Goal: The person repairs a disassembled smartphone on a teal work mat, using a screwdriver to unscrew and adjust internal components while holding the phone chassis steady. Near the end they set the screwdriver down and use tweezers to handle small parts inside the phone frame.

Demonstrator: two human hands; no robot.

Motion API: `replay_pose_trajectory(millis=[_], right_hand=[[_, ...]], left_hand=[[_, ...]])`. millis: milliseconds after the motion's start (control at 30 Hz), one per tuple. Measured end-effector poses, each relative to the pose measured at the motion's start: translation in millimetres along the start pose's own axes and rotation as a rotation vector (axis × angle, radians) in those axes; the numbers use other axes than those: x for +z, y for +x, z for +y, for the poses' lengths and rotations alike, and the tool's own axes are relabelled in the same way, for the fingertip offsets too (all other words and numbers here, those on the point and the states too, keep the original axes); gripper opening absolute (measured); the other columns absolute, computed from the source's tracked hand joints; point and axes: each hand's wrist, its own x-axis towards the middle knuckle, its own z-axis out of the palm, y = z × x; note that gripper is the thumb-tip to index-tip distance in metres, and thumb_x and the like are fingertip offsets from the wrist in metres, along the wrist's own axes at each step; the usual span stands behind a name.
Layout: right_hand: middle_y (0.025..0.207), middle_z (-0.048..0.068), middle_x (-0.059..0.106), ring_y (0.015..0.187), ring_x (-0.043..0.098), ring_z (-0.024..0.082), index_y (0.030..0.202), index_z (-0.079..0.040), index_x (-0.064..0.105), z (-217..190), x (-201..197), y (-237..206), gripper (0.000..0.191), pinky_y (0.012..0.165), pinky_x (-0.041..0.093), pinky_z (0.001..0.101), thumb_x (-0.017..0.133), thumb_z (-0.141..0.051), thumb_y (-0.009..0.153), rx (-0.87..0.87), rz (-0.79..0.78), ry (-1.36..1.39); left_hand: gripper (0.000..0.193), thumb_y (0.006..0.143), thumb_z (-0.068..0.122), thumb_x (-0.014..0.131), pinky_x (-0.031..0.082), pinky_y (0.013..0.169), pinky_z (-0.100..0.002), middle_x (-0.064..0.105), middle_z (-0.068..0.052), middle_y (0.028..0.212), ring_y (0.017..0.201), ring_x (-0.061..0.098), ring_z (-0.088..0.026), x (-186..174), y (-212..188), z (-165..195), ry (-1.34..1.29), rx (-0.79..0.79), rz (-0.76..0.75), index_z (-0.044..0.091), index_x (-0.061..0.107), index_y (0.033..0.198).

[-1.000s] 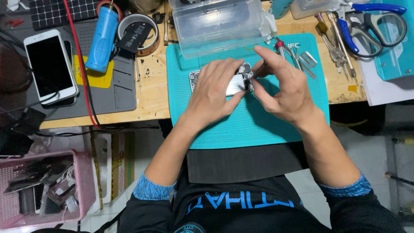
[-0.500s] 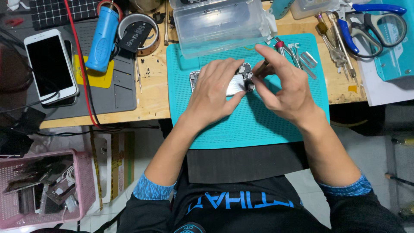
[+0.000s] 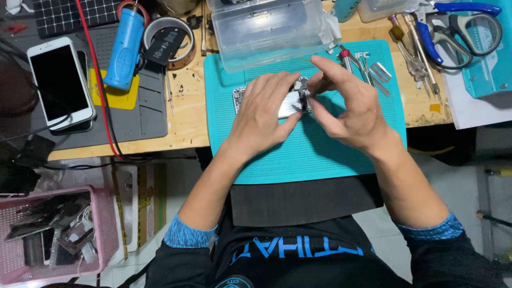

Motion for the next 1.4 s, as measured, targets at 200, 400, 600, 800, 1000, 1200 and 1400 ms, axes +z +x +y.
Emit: replay_pose_trajectory(millis=[200, 400, 600, 800, 1000, 1200, 1400], right_hand=[[0.114, 0.014, 0.07, 0.099, 0.075, 0.02, 0.156, -0.004, 0.042, 2.2, -1.3, 2.8, 0.071, 0.095, 0.063, 0.0318, 0.071, 0.012, 0.093, 0.015, -0.053, 0.099], [0.105, 0.012, 0.07, 0.1, 0.076, 0.019, 0.154, -0.005, 0.04, -2.0, -1.9, 5.1, 0.068, 0.099, 0.064, 0.0331, 0.071, 0.011, 0.095, 0.059, -0.056, 0.06], [0.098, 0.01, 0.072, 0.094, 0.076, 0.018, 0.158, -0.005, 0.04, -1.5, 1.2, 1.6, 0.072, 0.093, 0.063, 0.0317, 0.074, 0.009, 0.097, 0.138, -0.015, 0.022], [0.094, 0.011, 0.07, 0.089, 0.075, 0.017, 0.158, -0.005, 0.04, 2.9, -1.8, -3.4, 0.07, 0.083, 0.063, 0.0283, 0.077, 0.009, 0.1, 0.157, 0.012, 0.002], [0.101, 0.013, 0.07, 0.088, 0.074, 0.018, 0.155, -0.004, 0.042, 3.2, 0.7, -4.4, 0.07, 0.082, 0.062, 0.0272, 0.079, 0.011, 0.097, 0.101, 0.037, -0.108], [0.099, 0.013, 0.069, 0.089, 0.072, 0.017, 0.155, -0.003, 0.042, 2.7, 1.8, -4.1, 0.069, 0.084, 0.063, 0.0271, 0.08, 0.01, 0.098, 0.08, 0.042, -0.07], [0.1, 0.012, 0.069, 0.089, 0.072, 0.016, 0.156, -0.004, 0.041, 1.9, 2.5, -4.8, 0.07, 0.084, 0.063, 0.0268, 0.079, 0.009, 0.099, 0.099, 0.04, -0.017]], left_hand=[[0.063, 0.084, 0.018, 0.082, 0.043, 0.114, -0.046, 0.058, -0.017, 0.142, 0.135, 0.054, -0.036, -3.1, 0.0, 0.8, -0.055, 0.006, 0.088, 0.004, 0.056, 0.14], [0.069, 0.083, 0.03, 0.088, 0.041, 0.111, -0.048, 0.06, -0.016, 0.137, 0.13, 0.055, -0.035, -31.8, -13.7, -9.6, 0.076, 0.0, 0.01, 0.003, 0.057, 0.139], [0.076, 0.078, 0.031, 0.089, 0.041, 0.108, -0.047, 0.062, -0.016, 0.135, 0.127, 0.055, -0.035, -40.0, -23.8, -12.9, 0.076, -0.107, 0.011, 0.0, 0.057, 0.14], [0.077, 0.077, 0.031, 0.09, 0.042, 0.108, -0.046, 0.063, -0.014, 0.135, 0.128, 0.055, -0.033, -37.0, -24.2, -15.0, 0.053, -0.146, 0.034, 0.002, 0.057, 0.14], [0.08, 0.074, 0.03, 0.09, 0.042, 0.108, -0.045, 0.063, -0.013, 0.135, 0.127, 0.055, -0.032, -35.2, -24.9, -14.5, 0.04, -0.172, 0.038, 0.003, 0.057, 0.141], [0.08, 0.075, 0.031, 0.091, 0.042, 0.11, -0.046, 0.063, -0.013, 0.135, 0.129, 0.055, -0.031, -34.5, -25.6, -15.1, 0.038, -0.18, 0.041, 0.003, 0.057, 0.142], [0.082, 0.075, 0.032, 0.091, 0.044, 0.109, -0.045, 0.063, -0.013, 0.135, 0.128, 0.055, -0.032, -34.0, -26.1, -14.7, 0.032, -0.212, 0.028, 0.005, 0.056, 0.143]])
